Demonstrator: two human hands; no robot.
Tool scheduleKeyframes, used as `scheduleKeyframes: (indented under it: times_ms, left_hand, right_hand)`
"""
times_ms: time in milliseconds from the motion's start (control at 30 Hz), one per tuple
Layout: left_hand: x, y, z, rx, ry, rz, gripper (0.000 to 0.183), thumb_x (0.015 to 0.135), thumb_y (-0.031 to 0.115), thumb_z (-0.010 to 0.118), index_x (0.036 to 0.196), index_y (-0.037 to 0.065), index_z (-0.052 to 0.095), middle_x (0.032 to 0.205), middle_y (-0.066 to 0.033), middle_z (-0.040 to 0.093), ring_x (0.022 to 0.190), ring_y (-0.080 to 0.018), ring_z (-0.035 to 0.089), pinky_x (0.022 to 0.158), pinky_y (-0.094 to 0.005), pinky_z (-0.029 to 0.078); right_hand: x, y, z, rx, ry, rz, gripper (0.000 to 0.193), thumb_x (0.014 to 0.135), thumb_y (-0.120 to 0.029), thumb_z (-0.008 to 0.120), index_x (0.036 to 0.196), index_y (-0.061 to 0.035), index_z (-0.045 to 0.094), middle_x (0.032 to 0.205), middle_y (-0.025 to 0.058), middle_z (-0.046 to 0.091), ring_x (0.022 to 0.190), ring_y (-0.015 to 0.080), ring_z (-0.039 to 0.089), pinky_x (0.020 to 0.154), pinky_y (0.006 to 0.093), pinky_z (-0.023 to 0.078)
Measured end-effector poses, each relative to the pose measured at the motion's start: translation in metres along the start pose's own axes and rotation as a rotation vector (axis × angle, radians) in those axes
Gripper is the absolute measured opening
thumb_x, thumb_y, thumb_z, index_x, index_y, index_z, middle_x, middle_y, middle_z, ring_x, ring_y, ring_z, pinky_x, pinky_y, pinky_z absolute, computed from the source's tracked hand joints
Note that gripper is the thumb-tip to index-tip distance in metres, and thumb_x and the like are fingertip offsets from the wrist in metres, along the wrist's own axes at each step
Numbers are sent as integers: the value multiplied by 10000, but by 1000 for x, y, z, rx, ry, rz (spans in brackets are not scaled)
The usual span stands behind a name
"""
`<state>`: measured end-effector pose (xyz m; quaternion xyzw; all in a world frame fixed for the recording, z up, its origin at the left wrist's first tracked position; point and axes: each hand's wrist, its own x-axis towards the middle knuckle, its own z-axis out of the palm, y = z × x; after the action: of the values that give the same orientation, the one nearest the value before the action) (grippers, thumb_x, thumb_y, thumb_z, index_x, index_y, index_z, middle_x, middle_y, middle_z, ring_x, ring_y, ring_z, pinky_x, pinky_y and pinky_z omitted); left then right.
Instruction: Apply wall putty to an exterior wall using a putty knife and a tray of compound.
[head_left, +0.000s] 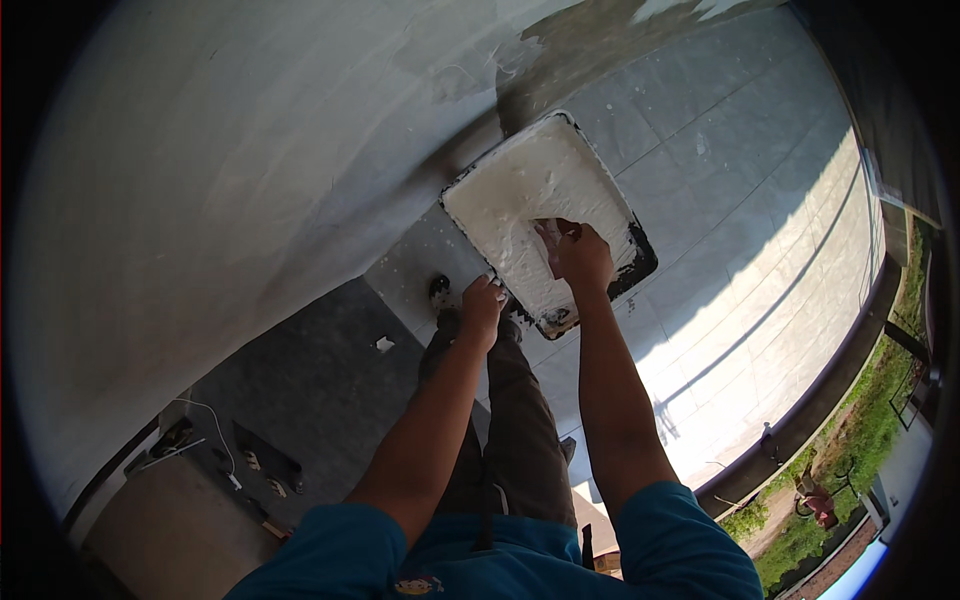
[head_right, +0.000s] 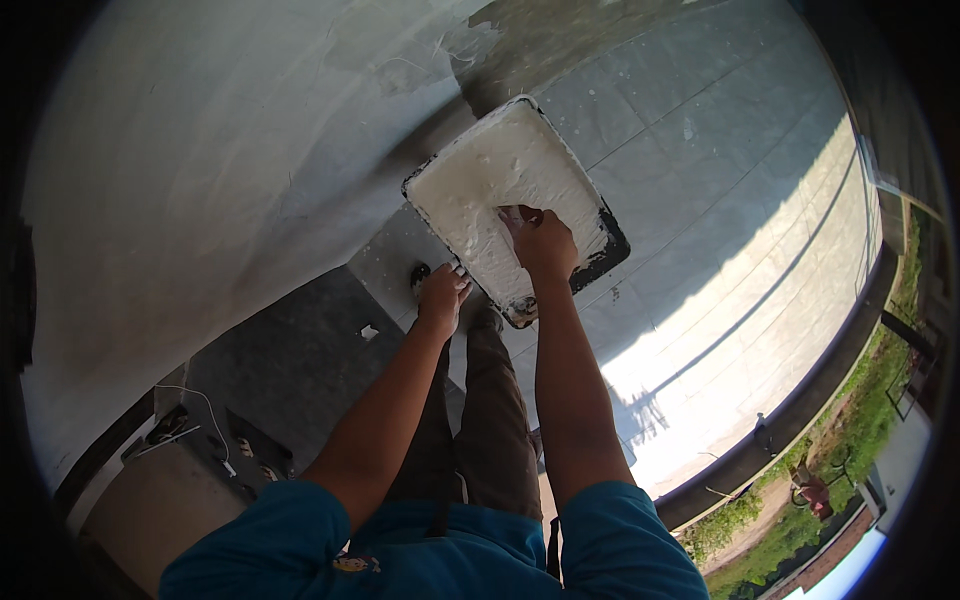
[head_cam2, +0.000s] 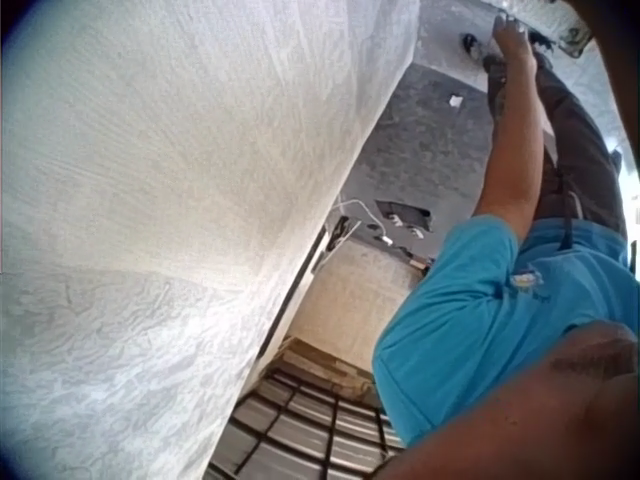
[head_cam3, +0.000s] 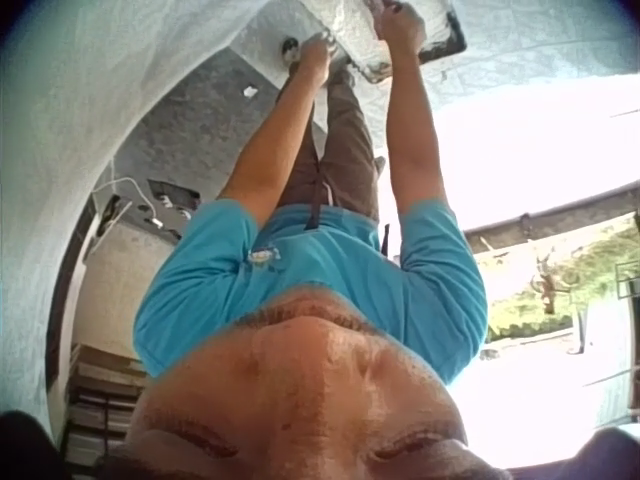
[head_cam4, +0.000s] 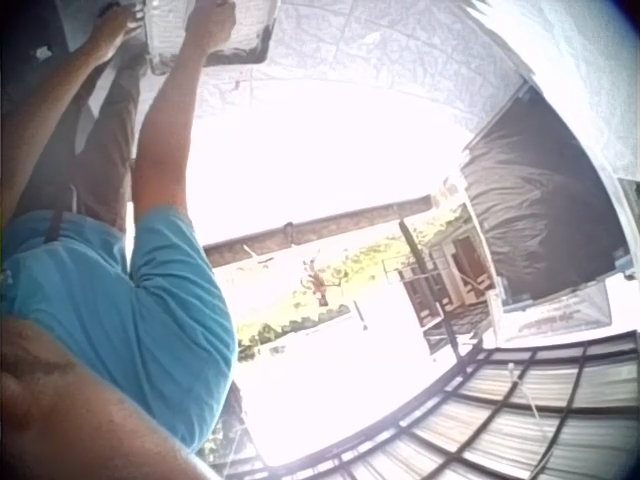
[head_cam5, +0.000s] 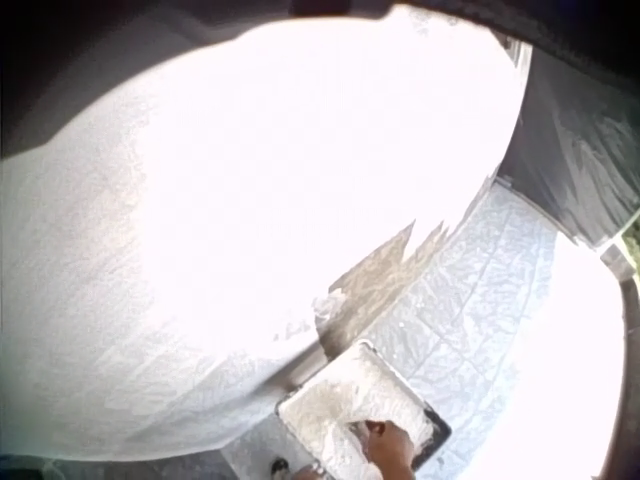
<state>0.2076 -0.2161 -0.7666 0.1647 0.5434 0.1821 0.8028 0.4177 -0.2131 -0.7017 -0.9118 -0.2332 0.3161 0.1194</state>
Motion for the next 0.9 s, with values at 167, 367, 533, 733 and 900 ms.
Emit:
scheduleKeyframes:
  times_ms: [167, 367, 533, 733, 900]
  left_hand:
    - [-2, -14, 11, 61, 27, 30, 247, 1014, 222, 444, 1217, 115, 536, 1128, -24, 597, 1107, -188, 589, 1015, -381, 442]
    - [17, -39, -30, -65, -106, 143, 266, 1002, 264, 494, 1221, 121, 540, 1186, -20, 601, 1121, -185, 586, 1016, -386, 440]
    - [12, -45, -12, -147, -260, 264, 277, 999, 284, 508, 1227, 130, 542, 1203, -3, 602, 1105, -174, 587, 998, -378, 438]
    - [-3, -29, 7, -175, -50, 105, 260, 988, 271, 534, 1211, 137, 556, 1115, 18, 605, 994, -143, 583, 956, -367, 443]
    - [-12, -22, 20, -251, 69, 70, 270, 1009, 276, 500, 1231, 130, 544, 1138, 4, 598, 1021, -147, 580, 990, -393, 431]
  right_hand:
    - [35, 15, -27, -74, 150, 125, 380, 888, -353, 527, 1076, -57, 674, 1060, 182, 704, 986, 365, 677, 836, 485, 530]
    - [17, -2, -7, -195, -136, -98, 371, 870, -332, 538, 1089, -79, 699, 1064, 159, 714, 981, 341, 688, 840, 455, 535]
    - [0, 9, -5, -212, -231, -142, 341, 868, -297, 528, 1049, -56, 686, 1055, 209, 693, 996, 391, 661, 869, 493, 518]
    - [-13, 27, 18, -147, -274, -126, 361, 856, -299, 531, 1059, -55, 703, 1048, 199, 701, 1009, 374, 664, 883, 470, 516]
    - [-16, 48, 28, -46, -268, -105, 376, 836, -292, 532, 1072, -52, 700, 1052, 216, 693, 1006, 390, 657, 893, 484, 509]
